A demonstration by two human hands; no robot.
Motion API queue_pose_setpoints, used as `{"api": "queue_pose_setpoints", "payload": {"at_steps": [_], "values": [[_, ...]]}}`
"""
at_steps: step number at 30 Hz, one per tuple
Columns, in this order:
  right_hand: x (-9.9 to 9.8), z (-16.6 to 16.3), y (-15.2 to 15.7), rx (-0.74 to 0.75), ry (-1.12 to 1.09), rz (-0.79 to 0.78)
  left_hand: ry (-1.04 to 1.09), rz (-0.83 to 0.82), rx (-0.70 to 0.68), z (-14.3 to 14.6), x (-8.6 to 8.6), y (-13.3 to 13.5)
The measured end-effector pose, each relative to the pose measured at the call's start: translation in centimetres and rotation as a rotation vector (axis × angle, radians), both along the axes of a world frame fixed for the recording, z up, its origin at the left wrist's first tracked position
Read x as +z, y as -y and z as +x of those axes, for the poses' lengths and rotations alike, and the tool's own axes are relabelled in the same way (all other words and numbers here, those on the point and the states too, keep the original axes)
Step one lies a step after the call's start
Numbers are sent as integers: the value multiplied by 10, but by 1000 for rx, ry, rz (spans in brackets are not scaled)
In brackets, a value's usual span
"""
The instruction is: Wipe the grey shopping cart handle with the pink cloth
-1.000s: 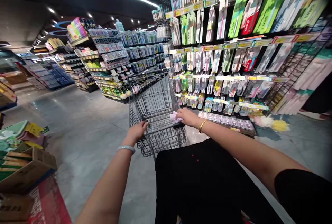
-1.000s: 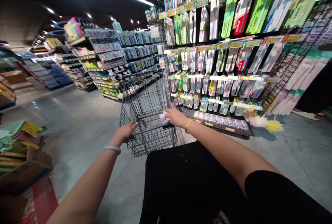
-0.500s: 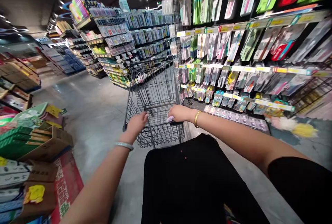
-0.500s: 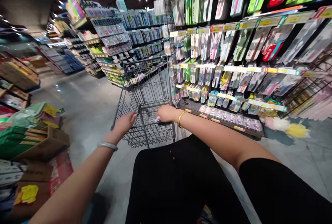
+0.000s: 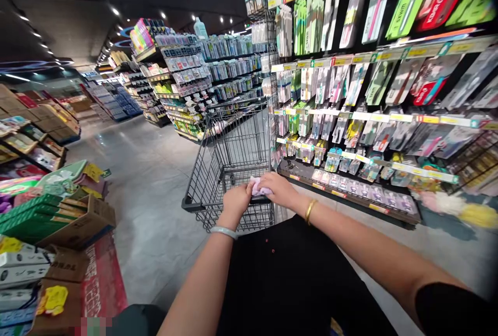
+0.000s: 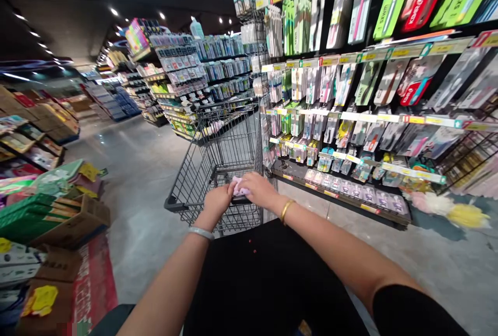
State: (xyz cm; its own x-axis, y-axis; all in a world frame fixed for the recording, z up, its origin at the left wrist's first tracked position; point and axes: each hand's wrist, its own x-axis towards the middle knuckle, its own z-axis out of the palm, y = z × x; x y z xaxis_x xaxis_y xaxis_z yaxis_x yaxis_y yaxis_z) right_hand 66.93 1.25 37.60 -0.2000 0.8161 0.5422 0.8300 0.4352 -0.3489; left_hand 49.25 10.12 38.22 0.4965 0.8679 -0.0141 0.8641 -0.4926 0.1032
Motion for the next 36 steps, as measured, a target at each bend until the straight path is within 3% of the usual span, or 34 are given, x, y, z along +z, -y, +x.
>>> {"api": "queue_pose_setpoints", "payload": {"at_steps": [4, 8, 11, 17, 19, 22, 24, 28, 31, 36], "values": [[-45, -11, -3, -290, -355, 275, 2, 26, 14, -7, -4, -4], [-56, -27, -30, -503, -529, 293, 5, 24, 38, -21, -5, -5], [-51, -43, -35, -436, -396, 218, 14, -10, 34, -37, -3, -8], [-55, -53, -23, -50, -103, 240, -14, -24, 4, -71, -2, -19], [-52, -43, -38, -114, -151, 214, -12, -31, -4, -77, -2, -20], [-46, -35, -68, -419, -401, 166, -9, -29, -16, -79, -2, -19], [-49, -45, -74, -531, -523, 163, -8, -27, -30, -80, -2, -19], [-73, -82, -45, -403, -554, 183, 8, -74, -4, -89, -2, -25], [-83, -89, -34, -294, -522, 126, -15, -92, 51, -99, -1, -34], [-65, -85, -69, -459, -647, 18, -42, -111, 69, -110, 6, -41]]}}
